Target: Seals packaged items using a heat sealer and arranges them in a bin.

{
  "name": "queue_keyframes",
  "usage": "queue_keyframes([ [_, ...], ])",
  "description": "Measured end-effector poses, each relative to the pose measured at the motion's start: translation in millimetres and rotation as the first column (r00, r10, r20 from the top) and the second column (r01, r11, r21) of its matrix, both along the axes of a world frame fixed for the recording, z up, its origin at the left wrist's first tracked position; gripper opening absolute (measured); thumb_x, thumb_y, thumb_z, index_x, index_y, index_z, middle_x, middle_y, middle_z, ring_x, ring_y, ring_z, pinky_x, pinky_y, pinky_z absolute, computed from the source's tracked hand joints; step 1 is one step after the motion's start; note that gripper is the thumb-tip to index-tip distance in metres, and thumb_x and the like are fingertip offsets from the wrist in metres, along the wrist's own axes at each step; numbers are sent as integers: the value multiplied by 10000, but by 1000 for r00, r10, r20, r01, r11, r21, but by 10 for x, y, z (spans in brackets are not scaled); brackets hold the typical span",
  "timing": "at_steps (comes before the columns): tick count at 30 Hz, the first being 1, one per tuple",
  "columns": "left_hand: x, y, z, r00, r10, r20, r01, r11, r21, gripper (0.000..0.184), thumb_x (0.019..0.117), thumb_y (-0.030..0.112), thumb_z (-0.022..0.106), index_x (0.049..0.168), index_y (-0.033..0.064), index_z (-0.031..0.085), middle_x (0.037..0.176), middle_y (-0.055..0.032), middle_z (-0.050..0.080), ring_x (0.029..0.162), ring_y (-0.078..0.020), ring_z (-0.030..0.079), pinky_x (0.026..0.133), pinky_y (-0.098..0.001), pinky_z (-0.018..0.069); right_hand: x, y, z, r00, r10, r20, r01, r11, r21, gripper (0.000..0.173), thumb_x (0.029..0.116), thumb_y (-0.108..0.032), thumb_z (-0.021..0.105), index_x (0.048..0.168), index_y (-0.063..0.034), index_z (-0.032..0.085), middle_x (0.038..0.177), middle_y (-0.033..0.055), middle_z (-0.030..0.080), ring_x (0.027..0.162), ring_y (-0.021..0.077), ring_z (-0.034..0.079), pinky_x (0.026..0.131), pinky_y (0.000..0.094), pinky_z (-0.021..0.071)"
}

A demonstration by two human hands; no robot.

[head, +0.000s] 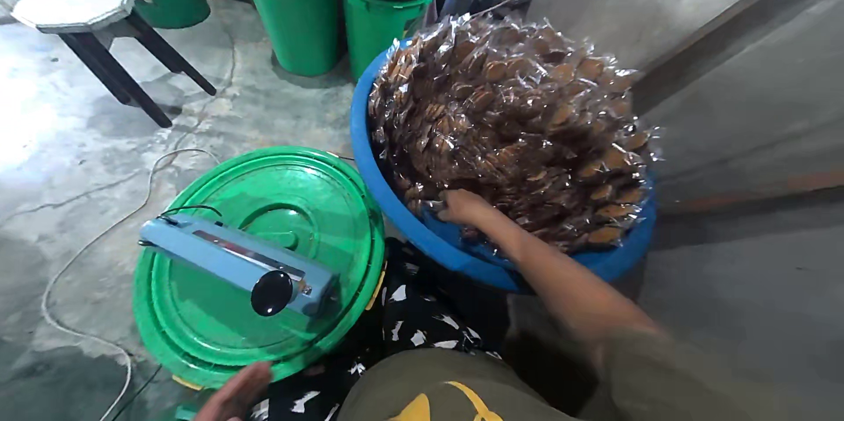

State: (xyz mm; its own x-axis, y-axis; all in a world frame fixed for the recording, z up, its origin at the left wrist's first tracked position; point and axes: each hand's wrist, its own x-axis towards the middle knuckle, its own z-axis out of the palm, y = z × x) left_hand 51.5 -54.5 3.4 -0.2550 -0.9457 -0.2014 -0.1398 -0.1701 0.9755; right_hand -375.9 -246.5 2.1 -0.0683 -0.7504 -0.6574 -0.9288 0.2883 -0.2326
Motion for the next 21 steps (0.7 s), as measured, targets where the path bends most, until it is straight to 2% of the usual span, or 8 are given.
queue_keyframes([
  [2,-459,-184,-30,953,-141,-267,148,989,5,524,1037,549,423,1378,204,622,1320,37,679,1226,-134,631,1094,-364,485,209,278,289,971,-21,239,96,947,-307,389,1011,-221,602,1333,-3,599,1231,243,658,1159,369,636,1008,545,480],
  [6,-1197,-389,-224,721,57,-691,237,916,323,771,897,770,431,1392,200,587,1211,-82,731,1118,-256,704,995,-414,556,1036,969,-13,718,536,444,170,484,-859,326,920,-135,695,1177,66,682,1174,205,715,1141,299,678,1014,443,535],
  [8,-1330,-395,-204,646,387,-658,74,826,558,608,1032,611,250,1007,206,704,918,-50,763,839,-180,740,754,-357,622,1322,1131,-224,622,744,244,-3,315,-949,372,846,-186,757,1183,-40,698,1298,195,677,1272,369,606,1050,506,483],
  [10,-1279,-385,-205,560,556,-614,-28,754,657,719,1060,545,102,873,191,700,807,-48,743,717,-156,724,621,-336,618,1406,1240,-201,603,766,222,-169,395,-903,547,791,-231,843,1301,-126,674,1481,272,510,1419,466,435,1147,585,385],
  [13,-1136,-252,-379,651,522,-551,-280,840,464,338,1011,470,515,1212,203,567,907,29,721,714,-61,682,599,-224,573,1412,1235,-25,493,558,668,-212,821,-530,606,874,-234,761,1422,-38,592,1639,326,213,1542,459,193,1234,584,235],
  [17,-964,-264,-516,895,431,-112,-424,902,81,721,867,273,674,1475,25,376,1175,-52,594,879,-53,637,740,-252,572,1668,1020,7,403,-213,890,76,977,199,235,1061,-124,488,1202,53,551,1058,92,601,885,129,626,772,315,562],
  [19,-867,-334,-548,881,472,24,-472,881,15,670,865,175,678,1462,10,421,1342,-176,521,1123,-175,595,924,-334,536,1870,831,-146,567,-112,816,106,992,63,190,1050,-81,503,1141,74,566,941,92,572,741,105,557,676,273,504],
  [21,-765,-484,-612,820,558,125,-557,829,-49,605,894,131,696,1429,-30,462,1395,-274,469,1244,-312,520,1023,-423,468,2077,601,-291,689,120,715,40,978,-203,245,1033,-70,522,1196,91,611,1072,174,662,936,173,638,864,337,528],
])
